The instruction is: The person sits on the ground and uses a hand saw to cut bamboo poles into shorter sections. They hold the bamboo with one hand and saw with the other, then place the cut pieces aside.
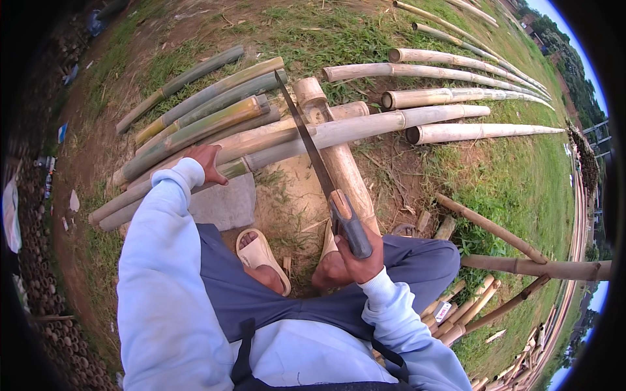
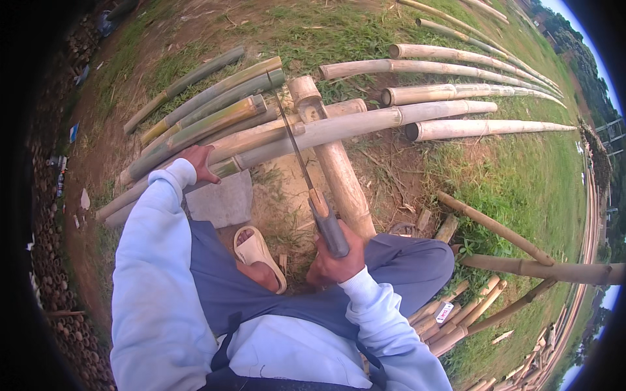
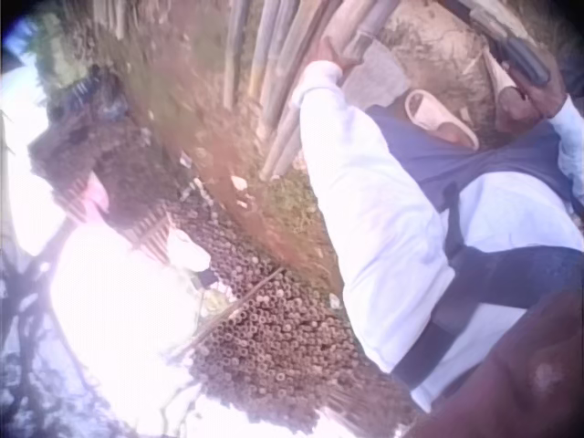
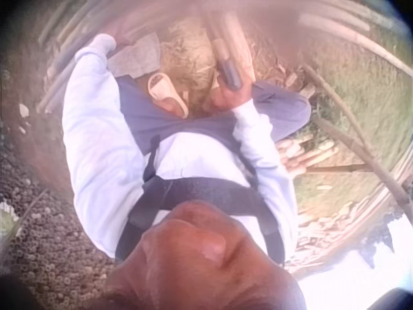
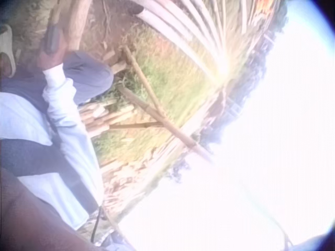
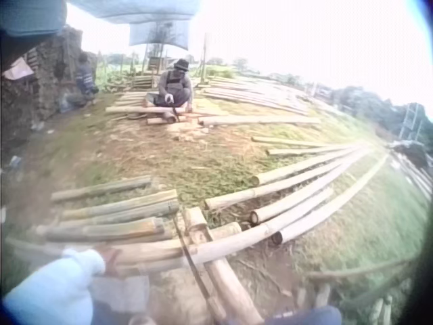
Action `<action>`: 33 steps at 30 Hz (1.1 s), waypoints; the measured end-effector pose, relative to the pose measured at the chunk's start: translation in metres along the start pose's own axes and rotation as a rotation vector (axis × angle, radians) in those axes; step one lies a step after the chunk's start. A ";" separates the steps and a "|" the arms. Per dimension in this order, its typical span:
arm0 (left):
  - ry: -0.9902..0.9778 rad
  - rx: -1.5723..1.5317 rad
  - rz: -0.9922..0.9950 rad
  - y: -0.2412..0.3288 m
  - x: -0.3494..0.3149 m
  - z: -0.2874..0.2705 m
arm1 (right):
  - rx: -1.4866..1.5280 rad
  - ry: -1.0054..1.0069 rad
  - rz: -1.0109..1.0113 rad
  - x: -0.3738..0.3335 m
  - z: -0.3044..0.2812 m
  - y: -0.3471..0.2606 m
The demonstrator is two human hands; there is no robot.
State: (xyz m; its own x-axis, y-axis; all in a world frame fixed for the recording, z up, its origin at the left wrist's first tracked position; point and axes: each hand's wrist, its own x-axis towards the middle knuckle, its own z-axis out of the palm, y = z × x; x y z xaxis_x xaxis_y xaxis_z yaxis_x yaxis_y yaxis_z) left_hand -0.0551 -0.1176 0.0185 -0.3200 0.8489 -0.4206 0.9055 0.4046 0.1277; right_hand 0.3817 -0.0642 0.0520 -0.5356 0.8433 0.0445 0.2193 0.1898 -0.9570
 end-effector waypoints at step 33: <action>0.035 0.189 0.033 0.145 0.082 -0.008 | 0.033 -0.013 0.062 0.004 -0.042 0.016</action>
State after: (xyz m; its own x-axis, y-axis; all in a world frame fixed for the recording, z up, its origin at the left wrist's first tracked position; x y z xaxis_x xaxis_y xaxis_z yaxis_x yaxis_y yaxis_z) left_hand 0.0474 0.0134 0.0098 -0.2959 0.8735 -0.3866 0.9508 0.3080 -0.0318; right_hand 0.4174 -0.0372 0.0491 -0.5327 0.8461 -0.0190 0.2258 0.1204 -0.9667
